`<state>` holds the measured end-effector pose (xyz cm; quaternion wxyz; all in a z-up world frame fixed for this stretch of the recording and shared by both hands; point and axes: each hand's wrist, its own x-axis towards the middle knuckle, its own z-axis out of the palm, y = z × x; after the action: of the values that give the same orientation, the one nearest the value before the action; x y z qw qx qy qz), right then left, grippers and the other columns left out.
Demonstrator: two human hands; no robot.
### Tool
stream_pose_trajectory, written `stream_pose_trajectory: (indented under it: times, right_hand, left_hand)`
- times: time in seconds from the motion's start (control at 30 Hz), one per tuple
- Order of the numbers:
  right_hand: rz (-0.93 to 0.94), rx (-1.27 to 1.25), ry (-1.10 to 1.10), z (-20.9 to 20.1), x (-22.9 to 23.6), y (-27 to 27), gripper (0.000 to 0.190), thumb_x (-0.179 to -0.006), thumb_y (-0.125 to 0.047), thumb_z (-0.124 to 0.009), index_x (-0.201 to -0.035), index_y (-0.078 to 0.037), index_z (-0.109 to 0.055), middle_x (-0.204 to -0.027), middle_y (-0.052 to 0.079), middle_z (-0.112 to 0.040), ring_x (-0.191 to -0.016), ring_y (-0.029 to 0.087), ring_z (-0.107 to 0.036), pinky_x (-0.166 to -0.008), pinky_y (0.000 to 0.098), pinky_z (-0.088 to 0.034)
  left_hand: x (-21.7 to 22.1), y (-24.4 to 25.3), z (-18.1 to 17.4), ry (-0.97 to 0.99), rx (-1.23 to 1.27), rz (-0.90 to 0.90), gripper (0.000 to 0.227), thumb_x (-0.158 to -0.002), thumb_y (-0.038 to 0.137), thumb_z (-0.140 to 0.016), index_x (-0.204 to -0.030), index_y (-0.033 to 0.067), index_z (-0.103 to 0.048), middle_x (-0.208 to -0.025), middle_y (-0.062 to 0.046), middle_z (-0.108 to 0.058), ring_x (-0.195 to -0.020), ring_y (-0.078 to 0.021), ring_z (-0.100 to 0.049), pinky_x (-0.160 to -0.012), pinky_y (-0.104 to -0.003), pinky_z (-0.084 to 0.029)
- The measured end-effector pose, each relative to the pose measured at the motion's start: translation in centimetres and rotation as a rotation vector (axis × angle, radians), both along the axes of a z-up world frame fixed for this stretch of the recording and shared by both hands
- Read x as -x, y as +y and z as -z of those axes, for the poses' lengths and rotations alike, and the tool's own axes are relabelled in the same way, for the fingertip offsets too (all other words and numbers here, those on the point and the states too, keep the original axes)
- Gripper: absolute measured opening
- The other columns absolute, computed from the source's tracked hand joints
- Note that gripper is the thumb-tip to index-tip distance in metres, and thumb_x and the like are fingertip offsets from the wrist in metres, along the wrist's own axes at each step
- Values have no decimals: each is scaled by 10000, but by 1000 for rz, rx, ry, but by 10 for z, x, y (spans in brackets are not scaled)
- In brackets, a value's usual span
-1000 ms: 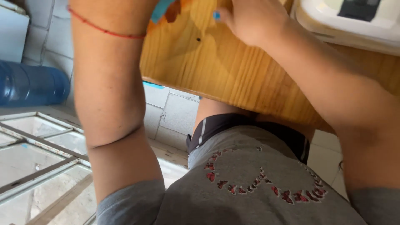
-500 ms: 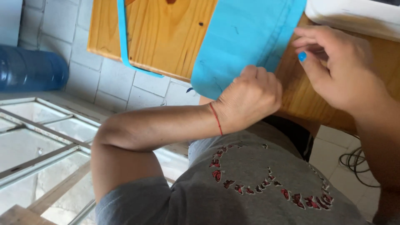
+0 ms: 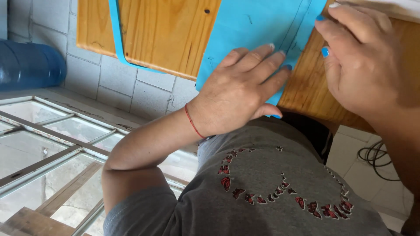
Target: Cutting fabric with scissors and setting up a sewing machine to sew a piece of cloth.
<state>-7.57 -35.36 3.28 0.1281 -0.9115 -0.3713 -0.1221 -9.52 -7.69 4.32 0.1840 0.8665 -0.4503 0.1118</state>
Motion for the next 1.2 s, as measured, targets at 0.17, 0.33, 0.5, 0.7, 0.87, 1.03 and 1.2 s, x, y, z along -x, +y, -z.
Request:
stream_pose_trajectory:
  times: [0.17, 0.33, 0.5, 0.7, 0.87, 1.03, 1.2]
  right_hand:
    - [-34, 81, 10, -2, -6, 5, 467, -922, 107, -753, -1383, 176, -738, -1471, 303, -666, -1340, 460, -633, -1243, 507, -525]
    - [-72, 148, -90, -7, -8, 11, 492, -893, 12, -890, -1352, 157, -784, -1605, 268, -671, -1430, 427, -653, -1275, 460, -516]
    - [-154, 99, -38, 8, -12, 5, 379, -1128, -162, -684, -1349, 114, -819, -1513, 263, -740, -1456, 409, -635, -1271, 490, -538]
    - [-155, 60, -11, 8, -13, 6, 483, -1192, -242, -632, -1409, 157, -796, -1543, 300, -709, -1436, 465, -649, -1225, 534, -536]
    - [-68, 161, -88, 6, -11, 7, 514, -1243, -327, -577, -1460, 67, -826, -1607, 201, -750, -1455, 370, -680, -1150, 473, -552]
    - [1, 277, -116, 4, -11, 7, 578, -1020, -306, -852, -1501, 10, -800, -1670, 135, -713, -1456, 313, -653, -1103, 445, -581]
    - [-27, 209, -66, 0, -14, 13, 607, -936, -197, -917, -1458, 84, -784, -1634, 201, -709, -1391, 388, -652, -1185, 487, -545]
  left_hand:
    - [5, 10, 20, -10, -102, -18, 769, -1024, 682, -265, -1334, 93, -649, -1410, -144, -604, -1347, -347, -534, -1044, -463, -441]
    - [14, 20, 22, 23, -129, -27, 845, -1031, 716, -214, -1486, 97, -565, -1573, -128, -465, -1476, -314, -422, -1141, -464, -411]
    - [16, 23, 29, 8, -159, 7, 866, -1035, 753, -348, -1511, 60, -555, -1589, -135, -448, -1485, -320, -401, -1198, -483, -373]
    - [17, 23, 28, -9, -151, 17, 945, -880, 790, -728, -1495, 85, -596, -1586, -156, -436, -1480, -347, -397, -1205, -520, -379]
    - [19, 27, 27, -11, -126, 51, 971, -761, 760, -863, -1440, 105, -634, -1560, -169, -471, -1456, -384, -418, -1198, -564, -385]
    - [25, 31, 33, -55, -116, 116, 743, -1009, 706, -675, -1410, 82, -636, -1547, -131, -514, -1457, -325, -423, -1173, -521, -413]
    - [28, 32, 36, -116, -105, 121, 687, -1015, 663, -691, -1380, 81, -655, -1501, -112, -567, -1412, -300, -497, -1154, -463, -432]
